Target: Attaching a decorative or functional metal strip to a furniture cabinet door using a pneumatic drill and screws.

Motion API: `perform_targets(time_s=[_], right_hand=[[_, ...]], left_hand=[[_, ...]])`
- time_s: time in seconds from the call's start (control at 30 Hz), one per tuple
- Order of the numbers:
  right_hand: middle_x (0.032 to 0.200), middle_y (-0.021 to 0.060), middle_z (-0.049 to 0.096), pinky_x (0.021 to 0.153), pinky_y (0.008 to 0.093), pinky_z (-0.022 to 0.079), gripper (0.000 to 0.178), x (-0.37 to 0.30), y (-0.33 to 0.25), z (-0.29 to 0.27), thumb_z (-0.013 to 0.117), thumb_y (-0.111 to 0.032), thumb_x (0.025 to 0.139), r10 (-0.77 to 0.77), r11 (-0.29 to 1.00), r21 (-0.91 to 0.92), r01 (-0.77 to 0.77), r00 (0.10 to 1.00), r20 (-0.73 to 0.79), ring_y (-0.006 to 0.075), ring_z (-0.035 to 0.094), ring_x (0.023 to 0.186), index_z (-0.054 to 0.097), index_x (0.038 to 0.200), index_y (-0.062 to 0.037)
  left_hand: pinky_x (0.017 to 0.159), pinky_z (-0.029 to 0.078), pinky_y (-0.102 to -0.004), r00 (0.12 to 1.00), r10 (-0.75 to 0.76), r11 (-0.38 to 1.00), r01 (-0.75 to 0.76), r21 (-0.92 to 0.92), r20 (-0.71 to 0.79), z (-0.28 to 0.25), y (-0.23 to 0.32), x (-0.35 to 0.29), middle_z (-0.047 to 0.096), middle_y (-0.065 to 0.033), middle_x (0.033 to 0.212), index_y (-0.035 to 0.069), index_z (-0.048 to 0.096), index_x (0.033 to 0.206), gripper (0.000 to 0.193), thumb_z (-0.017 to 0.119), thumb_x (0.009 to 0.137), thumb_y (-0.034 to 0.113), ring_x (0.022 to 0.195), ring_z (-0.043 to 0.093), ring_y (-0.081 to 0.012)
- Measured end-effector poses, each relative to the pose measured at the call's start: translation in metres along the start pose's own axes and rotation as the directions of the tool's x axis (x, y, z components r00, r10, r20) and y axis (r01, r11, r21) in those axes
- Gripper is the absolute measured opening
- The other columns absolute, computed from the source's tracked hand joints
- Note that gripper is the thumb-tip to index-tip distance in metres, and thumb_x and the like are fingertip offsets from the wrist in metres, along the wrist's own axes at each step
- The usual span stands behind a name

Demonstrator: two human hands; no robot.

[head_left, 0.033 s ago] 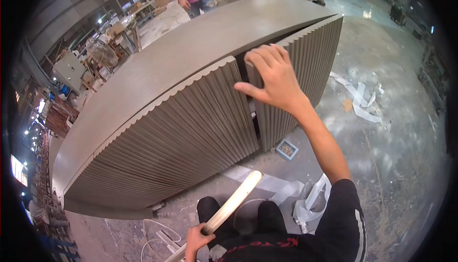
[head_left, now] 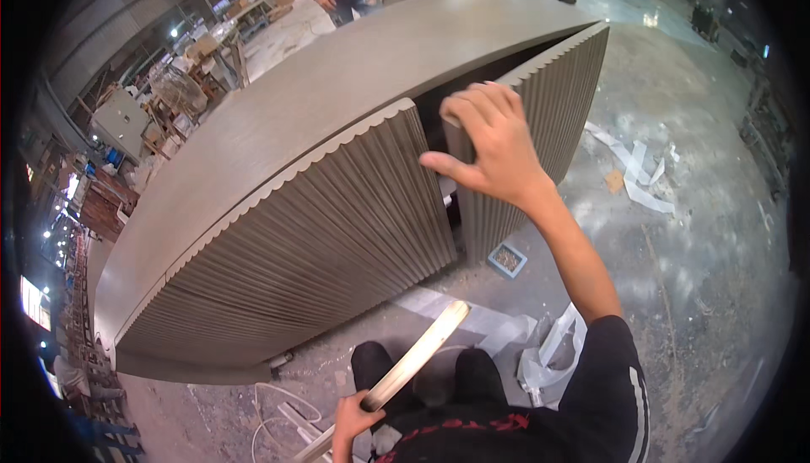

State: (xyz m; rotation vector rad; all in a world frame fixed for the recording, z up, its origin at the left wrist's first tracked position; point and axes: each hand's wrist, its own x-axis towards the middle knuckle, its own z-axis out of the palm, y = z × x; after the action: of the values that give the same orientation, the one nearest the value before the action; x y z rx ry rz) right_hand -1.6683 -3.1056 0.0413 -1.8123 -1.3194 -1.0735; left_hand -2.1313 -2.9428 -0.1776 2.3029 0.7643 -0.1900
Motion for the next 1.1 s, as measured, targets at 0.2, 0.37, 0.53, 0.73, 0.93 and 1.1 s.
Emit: perform_targets(time_s=[0.2,0.37,0.53,0.73,0.93,1.1], right_hand=[[0.086,0.0070,0.058,0.103,0.0497,0.035,0.029,-0.030,-0.013,-0.081,0.079,-0.024,0.070,0.200,0.976,0.067,-0.205,0.977,0.072,0.0284,0.057,0.095,0.056,0.079,-0.0083],[0.101,0.0130,0.063,0.106,0.0525,0.037,0.023,-0.069,-0.011,-0.147,0.076,-0.010,0.074,0.441,0.897,0.018,-0.441,0.893,-0.087,0.0325,0.059,0.110,0.053,0.078,-0.0068],[0.114,0.0184,0.062,0.090,0.0409,0.052,0.016,-0.117,0.009,-0.187,0.065,-0.007,0.089,0.628,0.743,0.151,-0.652,0.601,-0.494,0.0297,0.061,0.111,0.056,0.100,-0.0008],[0.115,0.0156,0.061,0.078,0.0305,0.056,0.033,-0.169,0.061,-0.267,0.064,-0.009,0.092,0.672,0.662,0.215,-0.718,0.440,-0.596,0.0187,0.064,0.094,0.054,0.121,0.0024],[0.111,0.0118,0.061,0.083,0.0281,0.050,0.034,-0.183,0.083,-0.284,0.067,-0.016,0.091,0.670,0.644,0.204,-0.738,0.415,-0.616,0.0168,0.062,0.094,0.057,0.119,0.0002],[0.111,0.0096,0.060,0.091,0.0280,0.042,0.037,-0.174,0.083,-0.274,0.072,-0.024,0.088,0.568,0.653,0.064,-0.755,0.432,-0.700,0.0165,0.055,0.100,0.061,0.115,-0.0013]], left_hand=[[0.066,0.052,-0.0390,0.998,0.070,0.987,-0.070,-0.146,-0.004,0.016,0.034,0.051,0.067,-0.0162,0.075,0.003,0.066,0.086,0.034,0.076,0.061,0.022,0.070,0.069,-0.0297],[0.063,0.051,-0.0359,0.998,0.066,0.976,-0.059,-0.210,0.025,0.018,0.089,0.100,0.065,-0.0146,0.071,0.002,0.063,0.085,0.026,0.073,0.064,0.013,0.064,0.066,-0.0246],[0.062,0.048,-0.0312,0.992,0.116,0.928,-0.091,-0.362,0.046,0.038,0.116,0.137,0.061,-0.0094,0.068,0.000,0.061,0.086,0.023,0.071,0.066,0.006,0.063,0.059,-0.0130],[0.067,0.046,-0.0291,0.862,0.416,0.801,-0.196,-0.566,0.289,0.056,0.134,0.189,0.059,-0.0070,0.078,0.000,0.057,0.099,0.031,0.062,0.068,0.001,0.071,0.054,-0.0118],[0.063,0.038,-0.0225,0.609,0.494,0.714,0.123,-0.690,0.620,0.067,0.195,0.242,0.048,0.0012,0.077,0.004,0.056,0.101,0.036,0.055,0.066,0.004,0.069,0.045,-0.0096],[0.062,0.037,-0.0223,0.405,0.584,0.693,0.203,-0.692,0.704,0.059,0.245,0.272,0.050,0.0004,0.076,0.003,0.059,0.103,0.042,0.056,0.062,0.006,0.068,0.045,-0.0094]])
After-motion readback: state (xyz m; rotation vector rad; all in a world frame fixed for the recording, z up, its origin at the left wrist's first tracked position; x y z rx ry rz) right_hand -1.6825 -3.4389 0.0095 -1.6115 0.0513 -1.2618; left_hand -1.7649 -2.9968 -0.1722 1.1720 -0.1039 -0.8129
